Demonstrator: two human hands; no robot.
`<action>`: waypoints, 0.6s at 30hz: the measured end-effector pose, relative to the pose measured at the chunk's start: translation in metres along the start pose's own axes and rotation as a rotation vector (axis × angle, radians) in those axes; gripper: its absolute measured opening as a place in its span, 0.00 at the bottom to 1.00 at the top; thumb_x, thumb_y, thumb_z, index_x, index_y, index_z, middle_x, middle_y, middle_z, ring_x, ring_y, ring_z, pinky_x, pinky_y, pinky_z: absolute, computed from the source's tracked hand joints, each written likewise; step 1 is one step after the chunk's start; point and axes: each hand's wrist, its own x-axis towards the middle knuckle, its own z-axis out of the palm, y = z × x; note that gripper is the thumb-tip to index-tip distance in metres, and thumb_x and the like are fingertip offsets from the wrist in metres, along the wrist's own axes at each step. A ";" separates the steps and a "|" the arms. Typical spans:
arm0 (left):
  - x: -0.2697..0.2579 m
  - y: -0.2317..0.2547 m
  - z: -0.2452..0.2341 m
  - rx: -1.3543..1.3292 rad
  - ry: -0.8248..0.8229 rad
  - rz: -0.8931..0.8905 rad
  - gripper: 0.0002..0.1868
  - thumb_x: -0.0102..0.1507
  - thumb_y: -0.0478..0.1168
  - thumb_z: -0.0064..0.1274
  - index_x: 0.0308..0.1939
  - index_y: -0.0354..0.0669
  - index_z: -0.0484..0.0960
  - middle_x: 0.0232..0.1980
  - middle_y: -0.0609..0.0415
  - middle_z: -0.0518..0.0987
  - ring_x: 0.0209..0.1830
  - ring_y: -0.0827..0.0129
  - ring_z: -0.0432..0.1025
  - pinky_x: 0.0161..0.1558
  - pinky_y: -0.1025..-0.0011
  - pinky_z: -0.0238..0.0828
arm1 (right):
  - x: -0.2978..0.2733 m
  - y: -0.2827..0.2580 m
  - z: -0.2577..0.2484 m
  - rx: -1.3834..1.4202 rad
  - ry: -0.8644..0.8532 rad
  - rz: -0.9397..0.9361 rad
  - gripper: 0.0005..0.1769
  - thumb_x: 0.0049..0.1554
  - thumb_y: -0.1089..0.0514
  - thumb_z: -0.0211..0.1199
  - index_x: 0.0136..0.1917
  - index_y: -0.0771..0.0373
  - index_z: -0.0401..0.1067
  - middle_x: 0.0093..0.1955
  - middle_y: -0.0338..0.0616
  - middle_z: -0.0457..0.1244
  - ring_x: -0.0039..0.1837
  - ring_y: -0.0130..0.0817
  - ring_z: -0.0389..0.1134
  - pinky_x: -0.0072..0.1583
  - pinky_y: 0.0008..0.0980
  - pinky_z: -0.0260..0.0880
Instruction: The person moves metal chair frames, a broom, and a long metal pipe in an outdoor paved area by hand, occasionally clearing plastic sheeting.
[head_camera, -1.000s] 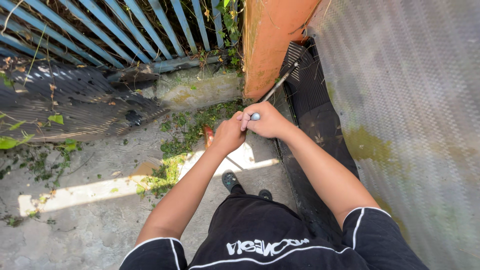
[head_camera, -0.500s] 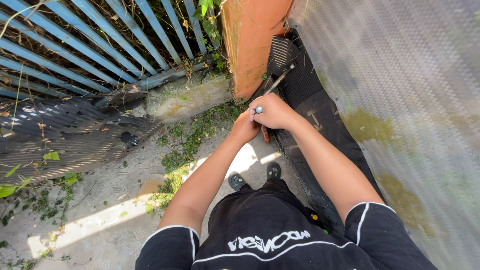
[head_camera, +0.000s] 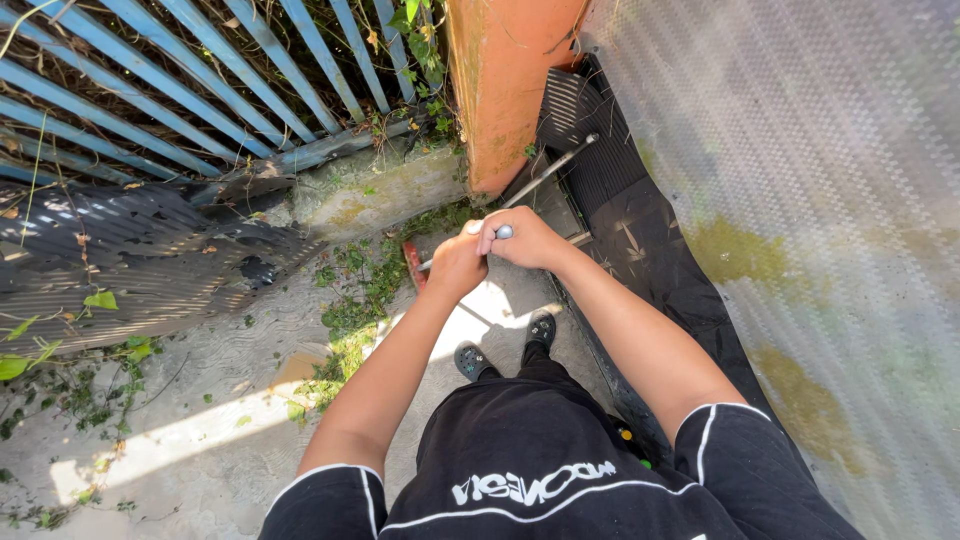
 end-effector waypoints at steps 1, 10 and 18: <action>-0.001 0.002 -0.008 -0.019 0.013 0.012 0.17 0.56 0.30 0.51 0.49 0.43 0.79 0.53 0.40 0.79 0.42 0.40 0.76 0.44 0.49 0.74 | 0.002 -0.006 0.002 -0.006 0.015 0.008 0.05 0.48 0.72 0.62 0.37 0.68 0.76 0.41 0.44 0.71 0.47 0.32 0.73 0.54 0.30 0.72; -0.008 0.040 -0.076 -0.200 0.028 0.028 0.12 0.60 0.34 0.51 0.48 0.43 0.78 0.50 0.39 0.81 0.43 0.37 0.75 0.45 0.47 0.72 | 0.006 -0.083 -0.005 -0.056 0.047 0.005 0.06 0.51 0.71 0.60 0.37 0.66 0.77 0.43 0.45 0.73 0.56 0.31 0.75 0.56 0.30 0.74; -0.011 0.004 -0.025 -0.309 0.078 -0.035 0.16 0.56 0.37 0.54 0.48 0.42 0.79 0.46 0.37 0.82 0.46 0.37 0.76 0.46 0.49 0.74 | 0.019 -0.078 0.016 -0.263 -0.016 0.069 0.09 0.48 0.68 0.63 0.44 0.64 0.78 0.44 0.46 0.73 0.47 0.32 0.75 0.53 0.31 0.74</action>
